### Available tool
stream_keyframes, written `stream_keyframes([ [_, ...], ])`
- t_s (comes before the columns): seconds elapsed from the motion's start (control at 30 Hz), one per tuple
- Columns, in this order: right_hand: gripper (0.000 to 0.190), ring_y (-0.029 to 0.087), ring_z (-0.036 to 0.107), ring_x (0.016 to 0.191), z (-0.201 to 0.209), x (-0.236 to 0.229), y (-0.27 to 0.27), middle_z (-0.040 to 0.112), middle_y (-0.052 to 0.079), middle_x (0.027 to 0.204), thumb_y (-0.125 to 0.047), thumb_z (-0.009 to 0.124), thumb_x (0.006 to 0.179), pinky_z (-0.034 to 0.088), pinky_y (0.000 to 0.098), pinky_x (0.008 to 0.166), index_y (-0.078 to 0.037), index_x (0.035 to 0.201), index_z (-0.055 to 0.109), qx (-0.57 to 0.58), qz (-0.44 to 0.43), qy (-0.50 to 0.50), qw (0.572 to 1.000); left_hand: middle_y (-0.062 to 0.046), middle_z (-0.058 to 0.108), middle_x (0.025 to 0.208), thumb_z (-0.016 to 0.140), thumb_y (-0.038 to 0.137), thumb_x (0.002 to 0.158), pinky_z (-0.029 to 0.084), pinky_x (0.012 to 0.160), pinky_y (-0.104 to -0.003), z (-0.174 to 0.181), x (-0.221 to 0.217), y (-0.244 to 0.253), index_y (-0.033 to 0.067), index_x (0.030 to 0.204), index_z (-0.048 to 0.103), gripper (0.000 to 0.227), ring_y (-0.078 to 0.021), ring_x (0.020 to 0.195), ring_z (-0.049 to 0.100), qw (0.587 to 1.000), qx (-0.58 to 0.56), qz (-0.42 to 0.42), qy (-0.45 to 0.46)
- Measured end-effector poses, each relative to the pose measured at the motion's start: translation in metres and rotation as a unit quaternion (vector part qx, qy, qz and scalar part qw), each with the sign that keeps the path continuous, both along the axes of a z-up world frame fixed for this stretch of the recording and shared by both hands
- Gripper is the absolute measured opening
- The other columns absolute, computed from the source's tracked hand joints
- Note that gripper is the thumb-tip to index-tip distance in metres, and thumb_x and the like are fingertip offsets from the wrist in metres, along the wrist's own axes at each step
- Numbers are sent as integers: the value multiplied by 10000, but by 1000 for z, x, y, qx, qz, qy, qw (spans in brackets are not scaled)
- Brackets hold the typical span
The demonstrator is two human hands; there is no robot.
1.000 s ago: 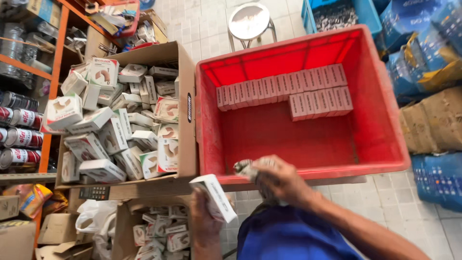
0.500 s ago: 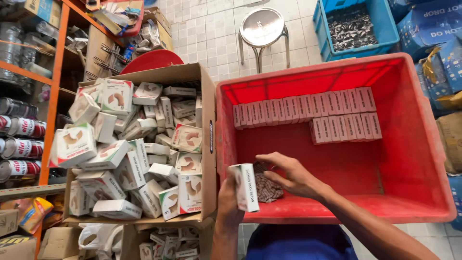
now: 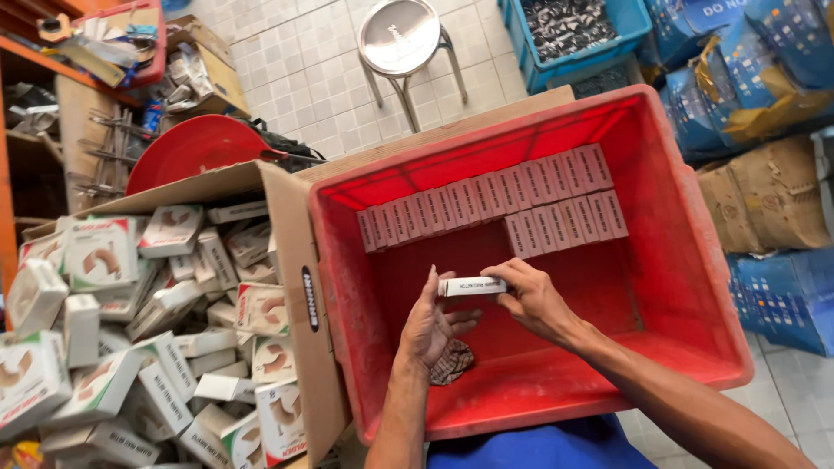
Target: The person picks up individual white boxes from a large cardboard container and places them into rows within a red plastic crate, occasionally wiping the boxes with a cloth before packing them.
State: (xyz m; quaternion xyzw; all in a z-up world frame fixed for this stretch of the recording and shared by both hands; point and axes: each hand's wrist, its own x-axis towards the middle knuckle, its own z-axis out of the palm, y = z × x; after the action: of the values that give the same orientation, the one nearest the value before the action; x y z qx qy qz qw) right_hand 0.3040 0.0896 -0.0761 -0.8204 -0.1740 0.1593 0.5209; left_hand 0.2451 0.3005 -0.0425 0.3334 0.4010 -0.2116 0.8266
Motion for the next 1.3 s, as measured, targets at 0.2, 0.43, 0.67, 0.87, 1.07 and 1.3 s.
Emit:
stream_keyframes([
  [0.2,488,371,770,887,-43,-1,7,711,162,974,-47,839,774,675,439,709,-155,1245,771,-60,7,38,997,-236,545,1307,695,509,1025,642,895,-573,-48,22,-30,182,1668,323,812,-475,985,770,978,207,-2,12],
  [0.43,727,457,752,1127,-17,11,10,632,354,1365,-150,798,889,659,534,926,-75,1558,522,-62,-88,279,954,-371,342,1553,849,359,974,334,1148,-769,-102,45,-34,73,1668,184,1003,-615,1346,532,982,87,164,29],
  [0.67,625,468,582,1400,25,14,-10,636,293,1465,-335,810,936,506,611,1138,-77,1472,619,-215,116,314,917,-478,437,1465,423,817,1035,601,867,-672,-117,64,-88,11,1666,-164,1181,-671,1089,644,984,164,-64,-2],
  [0.87,572,456,590,1405,-41,12,-44,656,281,1455,-391,773,974,505,609,1141,-73,1434,655,-255,153,306,904,-372,339,1653,276,856,998,207,1335,-533,-33,72,-75,-85,1664,128,1163,-444,1570,343,846,334,-414,-25],
  [1.07,704,463,553,1439,-48,13,-37,609,330,1483,-367,757,976,481,602,1170,4,1534,543,-280,163,306,895,-161,774,744,663,627,1046,598,630,-362,-67,83,-86,-64,1359,632,758,-256,678,761,897,318,-276,-134],
  [1.3,702,453,554,1439,-51,31,-27,608,328,1485,-341,729,987,487,583,1171,21,1551,517,-282,135,300,901,-398,386,1606,737,548,987,359,1245,-590,-69,79,-102,-110,1624,284,1022,-509,1522,383,903,357,-215,-103],
])
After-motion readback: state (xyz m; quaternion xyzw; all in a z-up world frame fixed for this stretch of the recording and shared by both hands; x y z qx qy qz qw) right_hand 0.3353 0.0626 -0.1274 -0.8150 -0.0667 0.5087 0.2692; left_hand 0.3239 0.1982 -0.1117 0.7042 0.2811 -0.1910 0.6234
